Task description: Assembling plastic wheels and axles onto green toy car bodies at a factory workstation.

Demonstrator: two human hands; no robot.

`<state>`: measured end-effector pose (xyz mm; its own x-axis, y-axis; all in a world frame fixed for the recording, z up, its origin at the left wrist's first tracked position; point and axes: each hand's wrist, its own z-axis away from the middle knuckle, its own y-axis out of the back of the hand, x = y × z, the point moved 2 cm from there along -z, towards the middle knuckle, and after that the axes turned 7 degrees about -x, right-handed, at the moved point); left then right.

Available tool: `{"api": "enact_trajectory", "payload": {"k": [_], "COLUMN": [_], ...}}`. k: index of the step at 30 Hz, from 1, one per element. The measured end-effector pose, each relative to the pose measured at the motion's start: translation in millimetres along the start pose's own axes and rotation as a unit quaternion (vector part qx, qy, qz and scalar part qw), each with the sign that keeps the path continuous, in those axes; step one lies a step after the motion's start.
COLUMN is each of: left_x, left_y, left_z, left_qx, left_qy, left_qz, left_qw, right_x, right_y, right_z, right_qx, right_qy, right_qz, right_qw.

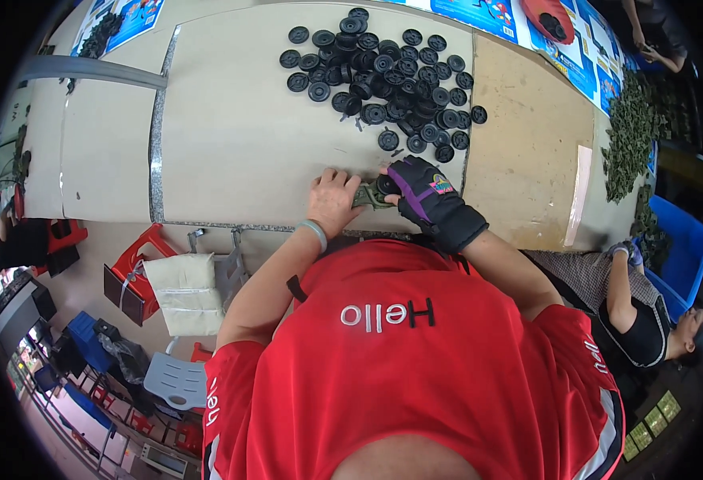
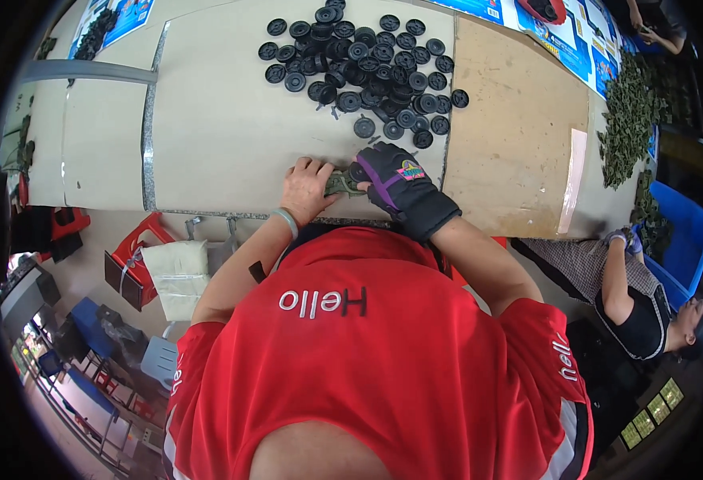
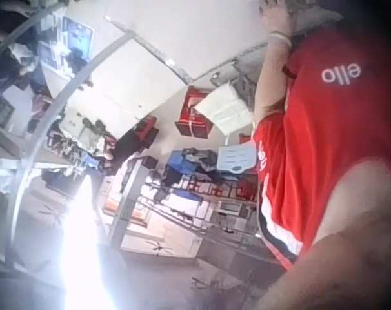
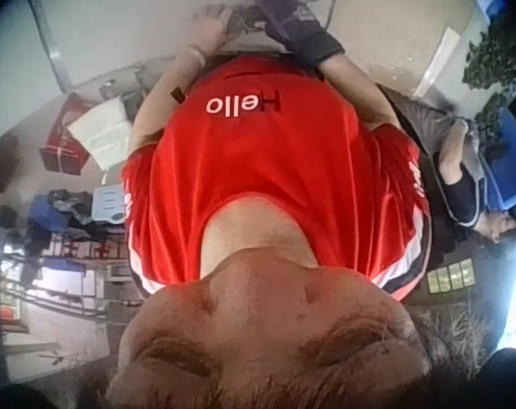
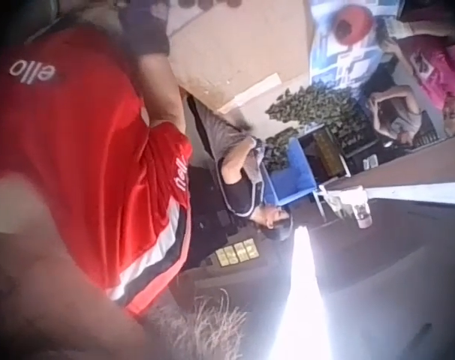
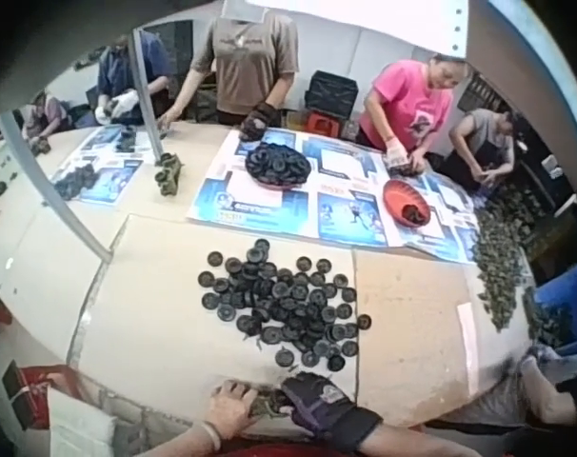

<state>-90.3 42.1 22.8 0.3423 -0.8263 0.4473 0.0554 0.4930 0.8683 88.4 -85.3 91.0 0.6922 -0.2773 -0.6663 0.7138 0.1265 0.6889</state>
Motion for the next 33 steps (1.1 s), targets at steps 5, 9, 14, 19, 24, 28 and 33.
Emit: {"api": "enact_trajectory", "payload": {"k": [5, 9, 14, 19, 24, 28, 33], "left_x": [0.2, 1.0, -3.1, -3.4, -5.6, -5.8, -5.6], "left_y": [-3.8, -2.8, -9.3, -11.5, -11.7, -14.6, -9.7], "left_z": [5.0, 2.4, 4.1, 2.6, 1.5, 1.9, -0.6], "left_qx": [0.012, 0.011, 0.008, 0.003, -0.021, -0.032, -0.002], "left_qy": [-0.009, -0.016, -0.027, -0.021, -0.011, -0.018, -0.031], "left_qz": [-0.001, 0.009, -0.007, -0.012, -0.016, -0.02, -0.011], "left_qw": [1.0, 1.0, 1.0, 1.0, 1.0, 0.999, 0.999], "right_x": [2.7, 16.2, 13.3, 14.8, 20.9, 14.0, 12.7], "right_y": [17.4, -15.2, -38.5, -36.2, -42.3, -28.3, -27.8], "right_z": [-17.6, -56.7, -63.7, -75.0, -73.0, -88.0, -82.7], "right_qx": [0.103, 0.126, 0.008, -0.062, 0.011, -0.109, -0.118], "right_qy": [0.02, 0.052, -0.008, 0.124, 0.023, 0.181, 0.203], "right_qz": [-0.002, -0.001, 0.076, 0.093, 0.08, 0.104, 0.154], "right_qw": [0.994, 0.991, 0.997, 0.986, 0.996, 0.972, 0.96]}}
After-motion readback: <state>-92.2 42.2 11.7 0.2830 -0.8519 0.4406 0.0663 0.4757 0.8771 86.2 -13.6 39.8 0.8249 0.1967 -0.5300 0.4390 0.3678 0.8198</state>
